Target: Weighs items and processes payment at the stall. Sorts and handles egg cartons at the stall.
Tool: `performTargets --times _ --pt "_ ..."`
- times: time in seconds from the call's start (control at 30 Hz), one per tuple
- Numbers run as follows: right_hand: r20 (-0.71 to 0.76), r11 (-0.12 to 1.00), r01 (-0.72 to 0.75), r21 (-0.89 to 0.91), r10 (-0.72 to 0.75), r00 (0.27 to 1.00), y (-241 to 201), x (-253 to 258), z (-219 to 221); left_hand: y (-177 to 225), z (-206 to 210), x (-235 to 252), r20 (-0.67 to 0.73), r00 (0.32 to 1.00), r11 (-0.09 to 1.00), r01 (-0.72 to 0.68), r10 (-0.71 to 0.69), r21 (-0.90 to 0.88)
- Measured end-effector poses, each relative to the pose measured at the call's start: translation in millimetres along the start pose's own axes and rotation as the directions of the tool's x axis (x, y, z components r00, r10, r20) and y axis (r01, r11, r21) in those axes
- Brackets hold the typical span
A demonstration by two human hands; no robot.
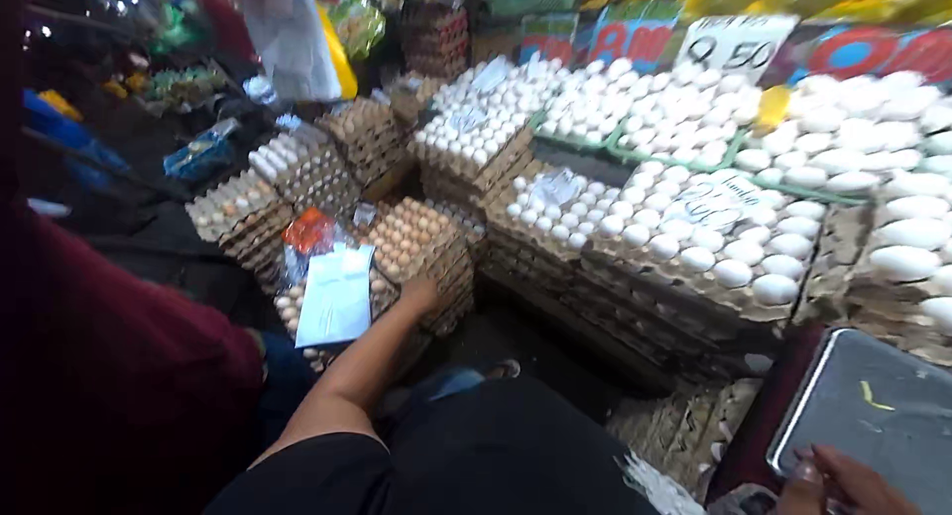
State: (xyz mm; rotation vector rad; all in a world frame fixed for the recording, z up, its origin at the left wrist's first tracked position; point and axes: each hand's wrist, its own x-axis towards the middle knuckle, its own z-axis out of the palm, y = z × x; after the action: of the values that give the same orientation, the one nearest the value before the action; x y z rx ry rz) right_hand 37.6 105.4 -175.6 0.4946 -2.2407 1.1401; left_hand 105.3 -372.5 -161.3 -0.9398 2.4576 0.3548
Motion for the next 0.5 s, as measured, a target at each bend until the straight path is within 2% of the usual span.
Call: performTargets --times 0.13,0.27,0.37,0.5 --pt "-0.011 0.996 0.049 0.073 -0.048 0.999 -1 18 -1 -53 11 6 -0.097 0.973 0.971 0.196 -0.210 -0.135" --pt "-0.045 0.993 0.090 0.076 -0.087 0.995 -9 26 0 -103 22 25 -0.186 0.881 0.866 0.352 -0.434 -0.354" --pt "-0.021 0.994 0.087 0.065 -0.085 0.996 -18 30 5 -125 16 44 -0.192 0.822 0.776 0.391 -0.536 -0.495" --pt "0.041 0.992 0.115 0.058 -0.117 0.992 -28 34 19 -153 -6 66 -0.211 0.773 0.679 0.349 -0.599 -0.646"
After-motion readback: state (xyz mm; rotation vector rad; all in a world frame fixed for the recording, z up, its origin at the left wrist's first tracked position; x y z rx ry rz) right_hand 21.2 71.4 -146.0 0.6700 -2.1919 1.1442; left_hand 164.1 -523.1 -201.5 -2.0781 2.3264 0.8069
